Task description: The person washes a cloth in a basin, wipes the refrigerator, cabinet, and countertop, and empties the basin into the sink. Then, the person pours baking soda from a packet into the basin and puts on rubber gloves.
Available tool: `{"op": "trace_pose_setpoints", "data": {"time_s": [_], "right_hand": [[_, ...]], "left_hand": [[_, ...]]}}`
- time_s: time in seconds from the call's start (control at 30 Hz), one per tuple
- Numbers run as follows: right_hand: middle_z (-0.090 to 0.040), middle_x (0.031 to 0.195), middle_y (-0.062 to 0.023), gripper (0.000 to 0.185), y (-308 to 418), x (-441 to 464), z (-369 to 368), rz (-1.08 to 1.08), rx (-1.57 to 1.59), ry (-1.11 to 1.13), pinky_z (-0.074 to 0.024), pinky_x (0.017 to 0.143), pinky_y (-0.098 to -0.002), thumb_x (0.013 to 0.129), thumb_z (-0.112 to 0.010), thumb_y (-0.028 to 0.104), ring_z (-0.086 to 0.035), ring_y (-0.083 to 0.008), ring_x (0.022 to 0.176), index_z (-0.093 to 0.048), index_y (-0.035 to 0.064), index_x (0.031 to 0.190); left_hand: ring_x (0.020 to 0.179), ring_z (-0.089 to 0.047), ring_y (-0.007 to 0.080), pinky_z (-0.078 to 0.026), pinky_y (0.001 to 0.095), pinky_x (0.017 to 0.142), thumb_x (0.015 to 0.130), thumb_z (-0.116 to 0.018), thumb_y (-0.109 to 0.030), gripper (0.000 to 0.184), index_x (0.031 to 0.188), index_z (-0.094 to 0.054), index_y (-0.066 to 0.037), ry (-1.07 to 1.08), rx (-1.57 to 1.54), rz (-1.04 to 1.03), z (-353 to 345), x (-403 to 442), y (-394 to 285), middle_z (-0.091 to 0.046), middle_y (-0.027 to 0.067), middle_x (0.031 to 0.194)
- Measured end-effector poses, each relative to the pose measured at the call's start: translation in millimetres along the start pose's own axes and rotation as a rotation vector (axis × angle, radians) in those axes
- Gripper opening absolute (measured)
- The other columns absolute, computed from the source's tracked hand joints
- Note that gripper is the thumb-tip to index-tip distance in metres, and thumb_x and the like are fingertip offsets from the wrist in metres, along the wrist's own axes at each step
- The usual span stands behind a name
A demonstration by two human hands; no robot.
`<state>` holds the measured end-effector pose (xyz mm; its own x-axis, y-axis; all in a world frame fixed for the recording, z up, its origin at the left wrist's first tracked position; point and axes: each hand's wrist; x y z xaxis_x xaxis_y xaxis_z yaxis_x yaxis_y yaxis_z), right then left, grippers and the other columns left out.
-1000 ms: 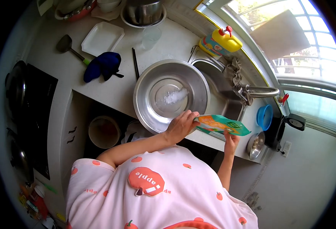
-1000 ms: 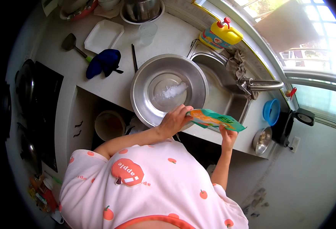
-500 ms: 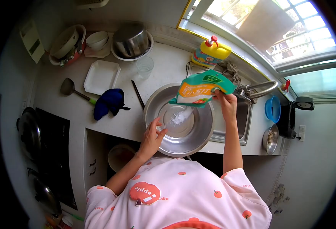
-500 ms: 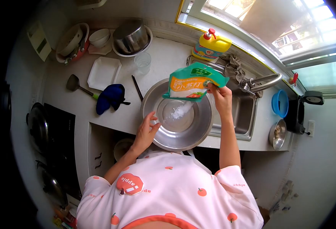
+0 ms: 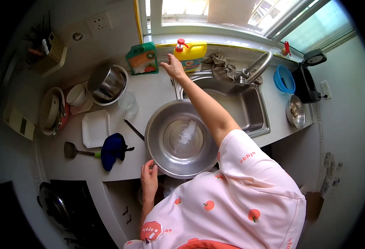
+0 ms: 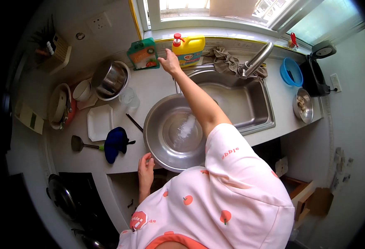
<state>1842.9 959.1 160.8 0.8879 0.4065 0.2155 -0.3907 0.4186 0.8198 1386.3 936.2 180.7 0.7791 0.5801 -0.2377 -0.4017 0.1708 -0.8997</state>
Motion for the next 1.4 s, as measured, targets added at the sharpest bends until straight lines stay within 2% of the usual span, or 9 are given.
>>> {"op": "trace_pose_setpoints", "data": {"time_s": [0.13, 0.2, 0.27, 0.4, 0.5, 0.57, 0.9, 1.0, 1.4], "right_hand": [[-0.064, 0.111, -0.0173, 0.039, 20.3, -91.8, 36.6, -0.016, 0.299, 0.241, -0.0504, 0.084, -0.034, 0.083, -0.066, 0.019, -0.064, -0.0274, 0.098, -0.058, 0.0004, 0.116], [-0.065, 0.111, -0.0156, 0.036, 21.3, -137.6, 71.9, -0.037, 0.286, 0.284, -0.0504, 0.084, -0.0319, 0.086, -0.063, 0.016, -0.065, -0.0227, 0.098, -0.057, 0.0004, 0.118], [-0.066, 0.109, -0.0138, 0.034, 17.7, -176.5, 112.2, -0.129, 0.314, 0.207, -0.0506, 0.083, -0.0305, 0.087, -0.062, 0.014, -0.065, -0.0214, 0.097, -0.058, 0.0002, 0.117], [-0.066, 0.101, -0.0053, 0.029, -5.7, -245.6, 183.8, -0.262, 0.345, 0.088, -0.0507, 0.075, -0.0239, 0.09, -0.059, 0.013, -0.063, -0.0113, 0.087, -0.059, 0.0018, 0.117], [-0.068, 0.099, -0.0096, 0.027, -22.9, -288.5, 227.8, -0.344, 0.318, 0.037, -0.051, 0.075, -0.0269, 0.086, -0.061, 0.011, -0.064, -0.0146, 0.084, -0.061, 0.001, 0.112], [-0.068, 0.099, -0.0088, 0.026, -41.4, -316.0, 252.5, -0.361, 0.254, 0.032, -0.0508, 0.072, -0.0269, 0.086, -0.062, 0.01, -0.064, -0.0147, 0.083, -0.062, 0.0013, 0.11], [-0.066, 0.099, -0.0083, 0.023, -104.3, -390.2, 371.3, -0.294, 0.0, -0.014, -0.05, 0.064, -0.027, 0.084, -0.063, 0.008, -0.064, -0.0182, 0.078, -0.063, 0.0031, 0.106], [-0.065, 0.1, -0.0093, 0.023, -121.8, -394.9, 390.8, -0.285, -0.022, 0.017, -0.0504, 0.064, -0.0275, 0.084, -0.063, 0.007, -0.065, -0.0192, 0.078, -0.064, 0.0037, 0.106], [-0.065, 0.101, -0.0094, 0.022, -141.8, -376.6, 401.0, -0.18, -0.038, 0.13, -0.0495, 0.062, -0.0269, 0.084, -0.062, 0.006, -0.065, -0.0189, 0.081, -0.063, 0.0029, 0.106]], "left_hand": [[0.079, -0.058, 0.0196, -0.048, 0.0304, 0.072, 0.093, -0.054, -0.017, 0.027, 0.115, -0.057, -0.001, 0.036, 0.006, 0.028, -8.8, 3.2, -2.0, -0.057, 0.0122, 0.105], [0.079, -0.058, 0.0187, -0.048, 0.0295, 0.071, 0.093, -0.054, -0.016, 0.025, 0.113, -0.058, -0.001, 0.05, 0.009, 0.027, -11.4, 4.8, -10.9, -0.058, 0.0114, 0.103], [0.078, -0.057, 0.0166, -0.047, 0.028, 0.07, 0.093, -0.054, -0.012, 0.022, 0.111, -0.059, 0.0, 0.041, -0.01, -0.016, -16.7, 7.9, -26.2, -0.059, 0.0097, 0.1], [0.076, -0.057, 0.0148, -0.047, 0.0267, 0.067, 0.093, -0.054, -0.013, 0.021, 0.109, -0.06, -0.001, 0.077, 0.042, -0.097, -36.6, 14.6, -38.9, -0.059, 0.0077, 0.099], [0.076, -0.058, 0.0138, -0.046, 0.026, 0.067, 0.093, -0.054, -0.016, 0.022, 0.109, -0.061, -0.002, 0.093, 0.086, -0.128, -61.8, 15.0, -53.5, -0.059, 0.0071, 0.099], [0.076, -0.057, 0.0171, -0.048, 0.0278, 0.067, 0.093, -0.054, -0.017, 0.022, 0.108, -0.06, -0.002, 0.112, 0.093, -0.132, -83.2, 8.7, -73.0, -0.059, 0.0092, 0.1], [0.073, -0.057, 0.0169, -0.047, 0.0278, 0.065, 0.09, -0.057, -0.016, 0.023, 0.109, -0.061, -0.003, 0.202, 0.112, -0.237, -200.7, -45.4, -126.6, -0.058, 0.0096, 0.104], [0.071, -0.055, 0.0134, -0.046, 0.0254, 0.063, 0.09, -0.057, -0.013, 0.023, 0.111, -0.061, -0.003, 0.186, 0.11, -0.232, -223.4, -63.8, -129.6, -0.058, 0.008, 0.106], [0.076, -0.055, 0.0159, -0.047, 0.0259, 0.064, 0.089, -0.058, -0.012, 0.024, 0.111, -0.06, -0.002, 0.081, 0.131, -0.125, -235.2, -111.1, -116.8, -0.058, 0.0086, 0.107]]}}
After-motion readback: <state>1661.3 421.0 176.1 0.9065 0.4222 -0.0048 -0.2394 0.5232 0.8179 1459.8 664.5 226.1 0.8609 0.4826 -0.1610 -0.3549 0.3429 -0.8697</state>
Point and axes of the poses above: each hand's wrist, its own x-axis towards the middle knuckle, its own z-axis out of the back of the hand, y = z × x
